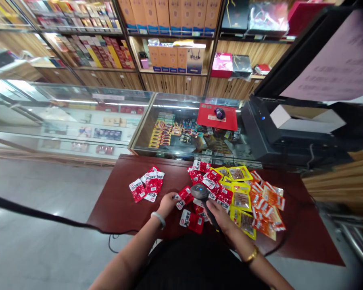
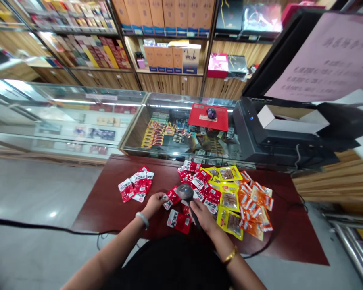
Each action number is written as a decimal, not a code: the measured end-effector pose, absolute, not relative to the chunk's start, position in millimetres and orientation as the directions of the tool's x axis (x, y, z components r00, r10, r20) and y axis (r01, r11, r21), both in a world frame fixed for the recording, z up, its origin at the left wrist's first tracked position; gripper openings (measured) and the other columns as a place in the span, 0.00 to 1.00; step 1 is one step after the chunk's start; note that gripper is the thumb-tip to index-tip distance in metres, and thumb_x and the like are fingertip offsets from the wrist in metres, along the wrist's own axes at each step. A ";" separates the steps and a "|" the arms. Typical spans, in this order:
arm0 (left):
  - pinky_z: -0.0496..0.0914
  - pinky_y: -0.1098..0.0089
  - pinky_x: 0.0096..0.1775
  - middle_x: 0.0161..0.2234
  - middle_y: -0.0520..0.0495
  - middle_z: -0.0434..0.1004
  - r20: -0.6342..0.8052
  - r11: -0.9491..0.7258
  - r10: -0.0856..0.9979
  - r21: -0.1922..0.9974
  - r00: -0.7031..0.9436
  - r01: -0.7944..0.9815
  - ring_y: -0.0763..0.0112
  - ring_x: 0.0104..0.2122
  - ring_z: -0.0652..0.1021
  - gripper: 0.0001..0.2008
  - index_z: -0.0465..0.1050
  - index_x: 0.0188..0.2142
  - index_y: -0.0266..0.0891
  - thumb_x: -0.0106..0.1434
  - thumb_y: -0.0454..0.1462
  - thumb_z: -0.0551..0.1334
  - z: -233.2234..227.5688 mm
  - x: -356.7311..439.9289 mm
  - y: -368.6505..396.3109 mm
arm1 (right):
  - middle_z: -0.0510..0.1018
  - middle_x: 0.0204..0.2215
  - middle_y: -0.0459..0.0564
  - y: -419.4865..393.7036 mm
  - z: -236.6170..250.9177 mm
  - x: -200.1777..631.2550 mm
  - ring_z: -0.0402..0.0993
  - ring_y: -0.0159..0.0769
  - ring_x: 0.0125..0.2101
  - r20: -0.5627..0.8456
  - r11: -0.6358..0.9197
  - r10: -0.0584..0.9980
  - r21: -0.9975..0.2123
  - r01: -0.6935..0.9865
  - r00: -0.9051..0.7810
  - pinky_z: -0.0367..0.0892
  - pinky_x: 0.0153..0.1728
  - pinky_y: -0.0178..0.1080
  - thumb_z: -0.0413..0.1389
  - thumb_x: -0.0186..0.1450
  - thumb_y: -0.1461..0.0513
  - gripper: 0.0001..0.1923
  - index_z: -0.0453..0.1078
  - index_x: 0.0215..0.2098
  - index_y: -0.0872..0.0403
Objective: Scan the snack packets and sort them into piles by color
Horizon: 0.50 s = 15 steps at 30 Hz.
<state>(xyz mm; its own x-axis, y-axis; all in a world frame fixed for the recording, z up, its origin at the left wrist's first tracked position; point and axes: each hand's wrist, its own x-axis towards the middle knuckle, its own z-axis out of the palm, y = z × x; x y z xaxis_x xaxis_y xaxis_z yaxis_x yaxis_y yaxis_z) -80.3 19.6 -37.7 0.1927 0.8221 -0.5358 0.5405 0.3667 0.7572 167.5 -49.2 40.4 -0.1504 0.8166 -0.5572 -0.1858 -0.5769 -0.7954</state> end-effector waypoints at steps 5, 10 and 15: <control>0.68 0.70 0.35 0.28 0.47 0.79 -0.516 0.458 0.855 0.804 0.060 0.379 0.66 0.31 0.77 0.18 0.75 0.31 0.36 0.52 0.50 0.63 -36.8 -115.8 9.3 | 0.65 0.16 0.39 -42.7 40.3 146.6 0.56 0.26 0.14 -0.522 -0.564 0.801 -0.823 -0.074 -0.292 0.51 0.15 0.31 0.55 0.61 0.41 0.24 0.67 0.34 0.53; 0.66 0.71 0.35 0.27 0.48 0.79 -0.471 0.408 0.882 0.778 0.013 0.478 0.67 0.30 0.76 0.10 0.74 0.29 0.37 0.54 0.42 0.61 -24.2 -132.2 1.1 | 0.67 0.17 0.40 -31.5 47.4 123.6 0.59 0.29 0.17 -0.466 -0.494 0.807 -0.869 0.016 -0.362 0.55 0.19 0.33 0.55 0.61 0.41 0.26 0.71 0.41 0.53; 0.67 0.71 0.35 0.27 0.48 0.78 -0.439 0.415 0.896 0.773 -0.067 0.481 0.66 0.30 0.76 0.12 0.74 0.28 0.38 0.55 0.44 0.61 -22.6 -147.1 -5.4 | 0.80 0.32 0.51 -20.9 48.6 110.0 0.75 0.45 0.37 -0.385 -0.349 0.821 -0.923 0.164 -0.421 0.69 0.39 0.44 0.54 0.62 0.42 0.27 0.74 0.46 0.54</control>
<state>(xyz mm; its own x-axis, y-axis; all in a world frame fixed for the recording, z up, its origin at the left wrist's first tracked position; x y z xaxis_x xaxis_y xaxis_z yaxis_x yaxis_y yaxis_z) -147.1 -5.4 -22.6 -0.0674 0.8960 -0.4388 0.4807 0.4146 0.7727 110.0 -20.9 48.6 -0.4214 0.8210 -0.3851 0.1642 -0.3486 -0.9228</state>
